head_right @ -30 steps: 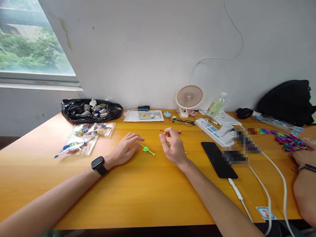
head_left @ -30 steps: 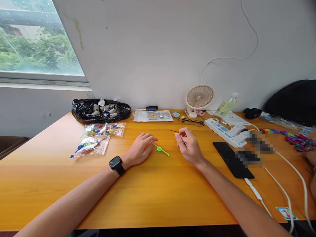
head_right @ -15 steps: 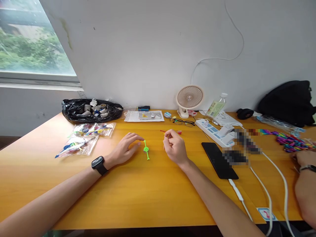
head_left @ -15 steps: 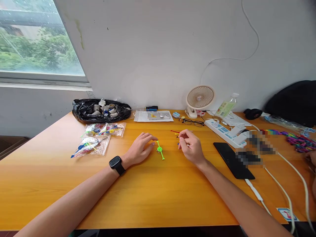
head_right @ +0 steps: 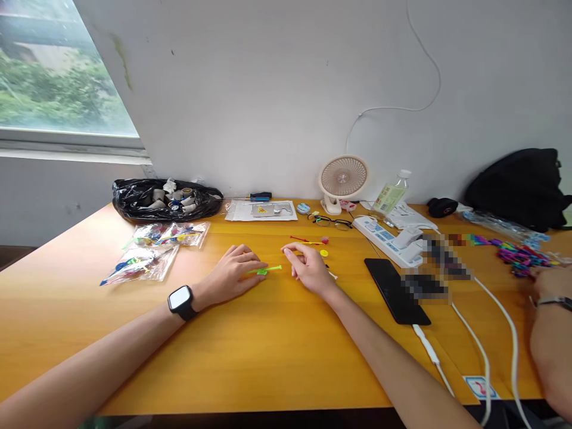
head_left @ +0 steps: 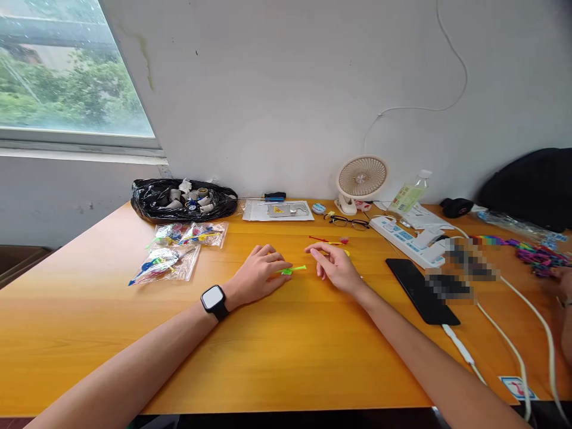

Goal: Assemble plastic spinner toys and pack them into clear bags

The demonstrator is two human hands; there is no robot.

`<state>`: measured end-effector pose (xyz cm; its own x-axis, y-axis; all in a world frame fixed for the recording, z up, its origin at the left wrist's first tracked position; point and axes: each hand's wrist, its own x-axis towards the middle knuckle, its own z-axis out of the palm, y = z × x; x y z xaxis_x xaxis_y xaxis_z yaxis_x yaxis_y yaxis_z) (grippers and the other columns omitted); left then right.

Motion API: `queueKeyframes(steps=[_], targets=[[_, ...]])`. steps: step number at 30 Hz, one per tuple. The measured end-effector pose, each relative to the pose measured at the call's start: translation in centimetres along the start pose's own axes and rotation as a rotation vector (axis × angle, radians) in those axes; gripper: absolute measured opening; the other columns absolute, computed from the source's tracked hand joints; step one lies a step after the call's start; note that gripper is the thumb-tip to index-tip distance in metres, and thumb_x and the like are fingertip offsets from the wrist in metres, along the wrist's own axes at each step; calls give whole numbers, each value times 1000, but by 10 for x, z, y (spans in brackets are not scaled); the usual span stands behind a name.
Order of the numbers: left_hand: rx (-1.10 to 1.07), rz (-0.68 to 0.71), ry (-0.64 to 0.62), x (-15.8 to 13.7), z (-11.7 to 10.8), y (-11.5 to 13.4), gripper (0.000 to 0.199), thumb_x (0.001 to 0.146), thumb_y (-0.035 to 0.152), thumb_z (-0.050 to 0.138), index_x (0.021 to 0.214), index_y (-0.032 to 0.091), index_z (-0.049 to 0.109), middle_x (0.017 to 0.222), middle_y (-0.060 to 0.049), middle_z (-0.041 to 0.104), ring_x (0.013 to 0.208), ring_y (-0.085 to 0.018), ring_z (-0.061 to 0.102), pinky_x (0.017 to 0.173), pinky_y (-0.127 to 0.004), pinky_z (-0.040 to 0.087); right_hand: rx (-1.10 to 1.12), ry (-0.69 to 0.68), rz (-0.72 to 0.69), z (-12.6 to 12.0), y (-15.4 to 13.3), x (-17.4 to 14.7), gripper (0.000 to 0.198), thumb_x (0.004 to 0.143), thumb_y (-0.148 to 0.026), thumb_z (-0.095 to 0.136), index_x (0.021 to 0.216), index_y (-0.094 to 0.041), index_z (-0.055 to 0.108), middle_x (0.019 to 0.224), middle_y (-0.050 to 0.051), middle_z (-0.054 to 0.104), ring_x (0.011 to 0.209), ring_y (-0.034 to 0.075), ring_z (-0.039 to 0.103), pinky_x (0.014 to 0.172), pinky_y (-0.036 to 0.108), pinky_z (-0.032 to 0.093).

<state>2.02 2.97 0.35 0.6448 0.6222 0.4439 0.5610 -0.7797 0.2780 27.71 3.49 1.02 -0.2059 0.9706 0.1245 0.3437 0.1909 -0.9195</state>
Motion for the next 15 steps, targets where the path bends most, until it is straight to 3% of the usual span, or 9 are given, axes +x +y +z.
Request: queueKeyframes(steps=[5,9,12,15], targets=[[-25,-65,67,-1,1,3,43,97,50,69,132,26,66,107,-7,76,100,-28,61,88,-45,45,17,-42,49,2,-4,-3,49,97,-63,57,122,-22,67,86,3,70,50,12,55,42,24,45],[-61,-78,92,-1,-1,5,42,95,47,71,131,26,64,111,-7,75,104,-29,62,90,-45,47,-73,-88,2,5,-9,-8,49,100,-59,55,131,-22,64,71,-1,65,48,13,53,45,24,42],[-76,-107,161,-2,-4,5,41,99,44,65,136,26,60,121,-9,71,111,-30,60,96,-46,46,-103,-25,-92,5,-10,-9,44,100,-60,55,111,-20,71,65,-1,61,49,13,48,46,25,35],[-88,-167,270,-2,-6,4,34,106,39,53,137,25,56,128,-10,67,118,-29,57,104,-47,45,-127,175,-142,1,-10,-8,50,100,-62,53,84,-19,70,55,-2,45,47,12,36,45,27,25]])
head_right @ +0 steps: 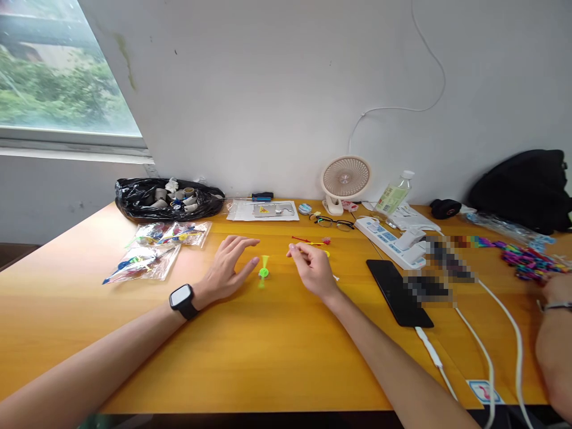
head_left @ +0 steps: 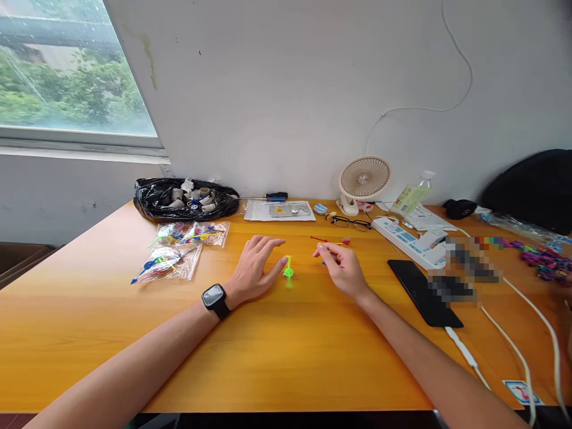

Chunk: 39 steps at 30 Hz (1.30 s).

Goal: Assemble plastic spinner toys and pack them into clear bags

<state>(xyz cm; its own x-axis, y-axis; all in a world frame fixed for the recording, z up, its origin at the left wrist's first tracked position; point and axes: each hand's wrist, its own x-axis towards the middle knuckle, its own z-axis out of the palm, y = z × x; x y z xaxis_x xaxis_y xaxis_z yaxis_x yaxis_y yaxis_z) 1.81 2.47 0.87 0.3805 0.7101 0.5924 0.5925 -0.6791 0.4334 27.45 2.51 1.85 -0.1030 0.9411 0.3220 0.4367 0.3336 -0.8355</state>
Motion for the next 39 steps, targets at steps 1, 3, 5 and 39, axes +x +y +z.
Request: queueKeyframes(steps=[1,3,5,39], targets=[[-6,-12,21,0,0,-1,32,108,37,51,136,24,56,128,-10,67,120,-29,57,105,-47,44,-11,56,-7,-2,0,1,51,100,-63,53,81,-18,69,54,-3,42,47,12,34,45,28,24],[-19,-23,32,0,0,-1,28,109,34,48,133,24,56,128,-9,66,120,-28,56,106,-46,44,-30,118,-31,-7,0,3,51,101,-62,52,80,-18,69,57,-1,45,48,12,35,46,28,25],[-32,-25,19,0,0,-2,26,109,33,48,132,23,57,127,-9,66,120,-28,56,106,-45,44,-56,150,-53,-13,1,5,51,100,-62,53,79,-18,68,60,0,51,50,13,39,48,29,28],[-274,-290,-20,6,7,-22,23,105,36,51,103,20,68,100,-5,73,88,-20,66,79,-31,49,-638,-22,30,-76,57,35,20,96,-39,60,90,-21,66,84,5,73,69,18,61,61,30,39]])
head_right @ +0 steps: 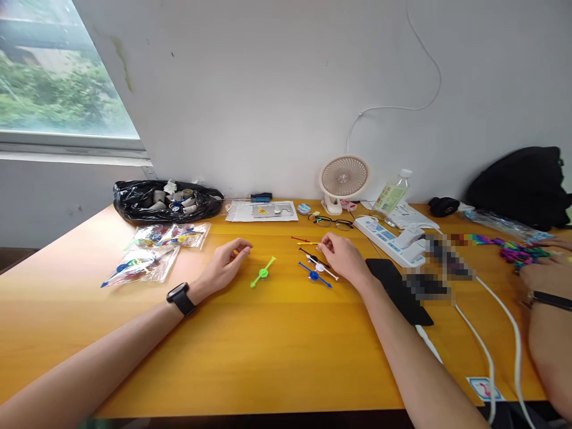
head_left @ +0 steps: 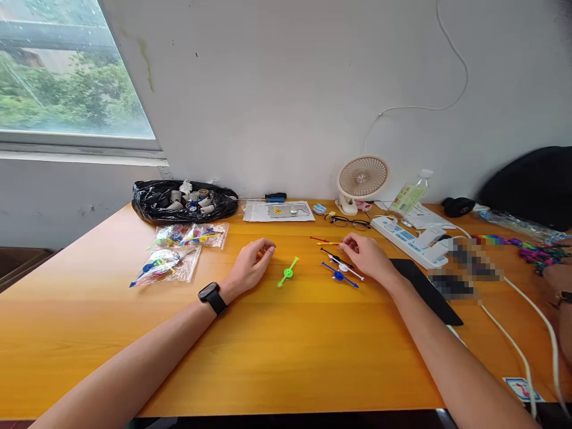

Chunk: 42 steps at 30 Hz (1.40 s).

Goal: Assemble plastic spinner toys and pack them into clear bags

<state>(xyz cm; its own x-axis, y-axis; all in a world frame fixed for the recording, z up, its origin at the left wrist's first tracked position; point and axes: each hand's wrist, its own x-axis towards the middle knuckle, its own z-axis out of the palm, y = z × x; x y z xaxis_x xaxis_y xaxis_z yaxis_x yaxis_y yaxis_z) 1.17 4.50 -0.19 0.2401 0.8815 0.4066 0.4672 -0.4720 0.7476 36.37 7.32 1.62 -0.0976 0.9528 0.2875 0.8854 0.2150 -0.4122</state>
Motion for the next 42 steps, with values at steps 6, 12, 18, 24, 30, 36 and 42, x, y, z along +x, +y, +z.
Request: queueKeyframes(steps=[6,12,18,24,30,36,42], targets=[[0,5,-3,0,3,-5,23,105,36,50,103,21,67,102,-5,73,95,-22,66,84,-32,49,258,118,-157,-6,-67,-25,29,99,-49,63,95,-21,69,73,1,65,62,15,53,59,28,37],[-5,11,2,0,3,-5,22,105,36,51,103,21,67,102,-5,73,95,-22,66,84,-33,50,354,-467,-560,24,-131,-77,19,101,-40,66,97,-23,74,68,-3,63,59,12,51,58,26,33],[-12,6,5,0,3,-5,23,105,37,51,102,21,67,100,-5,73,93,-22,66,84,-34,50,271,-296,-688,40,-136,-79,18,102,-36,65,106,-20,71,93,5,72,87,20,63,79,31,45],[-11,-9,5,1,4,-7,26,106,40,49,103,22,68,100,-6,73,95,-23,66,84,-35,51,174,-173,-710,35,-130,-69,21,106,-24,55,122,-22,69,129,8,68,126,25,53,108,41,42],[-14,-10,0,1,4,-5,25,106,39,49,102,21,67,101,-7,73,94,-23,66,84,-36,51,64,-171,-658,31,-125,-65,15,105,-26,57,113,-22,70,119,7,71,118,24,58,101,41,44],[-3,-17,-11,0,3,-4,25,105,40,50,102,22,67,102,-7,73,96,-23,66,84,-36,50,-112,-90,-498,25,-119,-61,34,105,-37,58,76,-19,62,82,4,67,83,20,58,79,35,40],[9,-12,-21,0,2,-4,24,105,39,50,104,23,67,104,-6,73,98,-23,66,86,-35,50,-357,3,-309,19,-110,-56,41,102,-40,61,66,-19,58,69,5,64,69,20,56,68,36,32]])
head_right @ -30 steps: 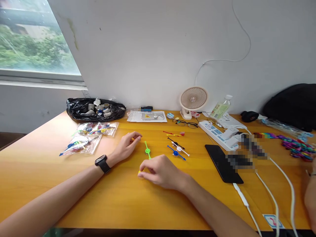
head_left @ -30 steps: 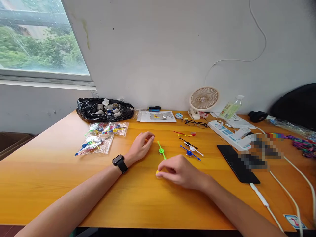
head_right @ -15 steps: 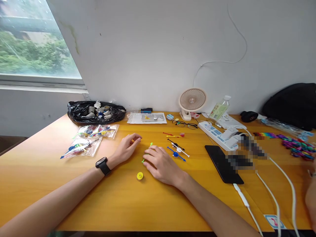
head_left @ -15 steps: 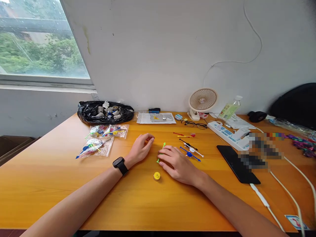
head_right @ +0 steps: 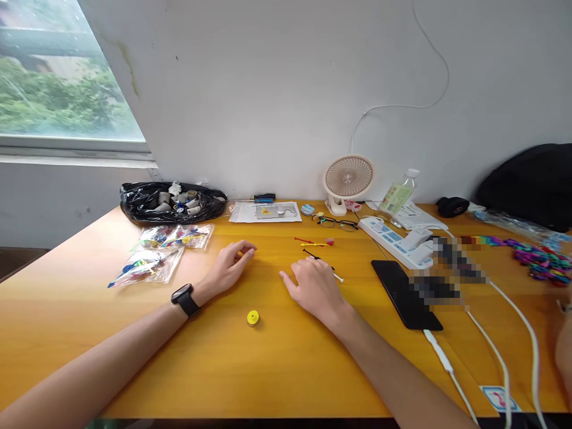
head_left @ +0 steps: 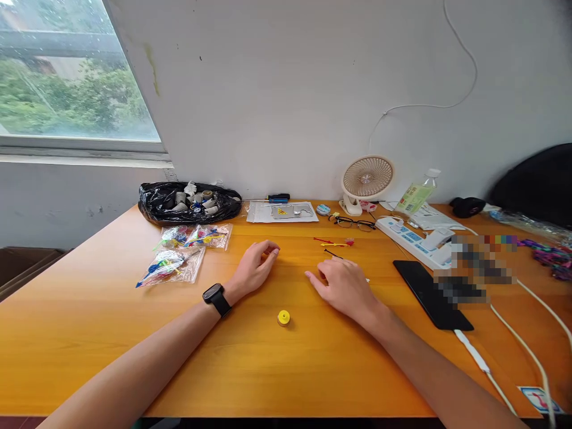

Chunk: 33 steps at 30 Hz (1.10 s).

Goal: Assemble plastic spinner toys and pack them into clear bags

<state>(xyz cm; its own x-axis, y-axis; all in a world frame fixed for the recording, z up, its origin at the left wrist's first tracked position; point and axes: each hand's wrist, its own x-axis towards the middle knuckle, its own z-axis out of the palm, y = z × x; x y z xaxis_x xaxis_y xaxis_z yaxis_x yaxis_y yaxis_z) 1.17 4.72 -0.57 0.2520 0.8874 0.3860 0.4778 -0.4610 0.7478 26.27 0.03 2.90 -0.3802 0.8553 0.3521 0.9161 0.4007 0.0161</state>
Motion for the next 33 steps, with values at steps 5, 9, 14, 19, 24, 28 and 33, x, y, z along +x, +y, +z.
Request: queueKeyframes(steps=[5,9,14,19,24,28,33], targets=[[16,19,3,0,1,-1,24,105,39,50,103,22,68,103,-6,74,95,-23,67,84,-35,51,250,84,-286,-7,-10,-3,28,104,-38,57,89,-18,69,87,9,71,86,24,61,80,38,41],[18,23,15,0,2,-1,24,105,39,51,102,22,67,103,-6,74,93,-22,67,83,-34,52,580,-84,-562,-3,-35,-12,19,103,-34,61,115,-22,70,105,8,71,95,22,63,85,35,48],[26,21,17,0,2,1,23,105,38,51,101,22,67,103,-6,75,94,-22,68,83,-34,52,657,-138,-494,16,-38,-11,20,107,-20,50,103,-21,70,104,8,69,93,19,63,83,31,50],[31,15,-1,0,2,1,23,105,38,51,102,22,67,103,-6,74,94,-23,67,83,-35,52,653,-55,-228,24,-16,0,14,105,-20,55,100,-21,68,101,6,68,95,20,64,86,32,49],[19,33,-4,-1,1,0,23,106,37,50,102,22,67,103,-5,74,96,-22,67,86,-35,52,627,140,-92,20,6,10,14,104,-28,56,109,-21,68,106,7,71,102,23,66,94,36,50],[45,87,-28,-3,-2,5,23,105,38,52,110,23,68,109,-7,74,103,-25,66,91,-38,52,423,221,49,19,42,20,23,105,-29,49,114,-20,69,115,11,72,112,28,64,102,44,47],[105,359,-294,-9,-2,22,30,102,39,59,127,28,71,120,-7,75,110,-27,65,103,-43,48,309,32,174,32,90,25,36,103,-22,43,122,-15,73,129,13,72,123,30,62,111,46,45]])
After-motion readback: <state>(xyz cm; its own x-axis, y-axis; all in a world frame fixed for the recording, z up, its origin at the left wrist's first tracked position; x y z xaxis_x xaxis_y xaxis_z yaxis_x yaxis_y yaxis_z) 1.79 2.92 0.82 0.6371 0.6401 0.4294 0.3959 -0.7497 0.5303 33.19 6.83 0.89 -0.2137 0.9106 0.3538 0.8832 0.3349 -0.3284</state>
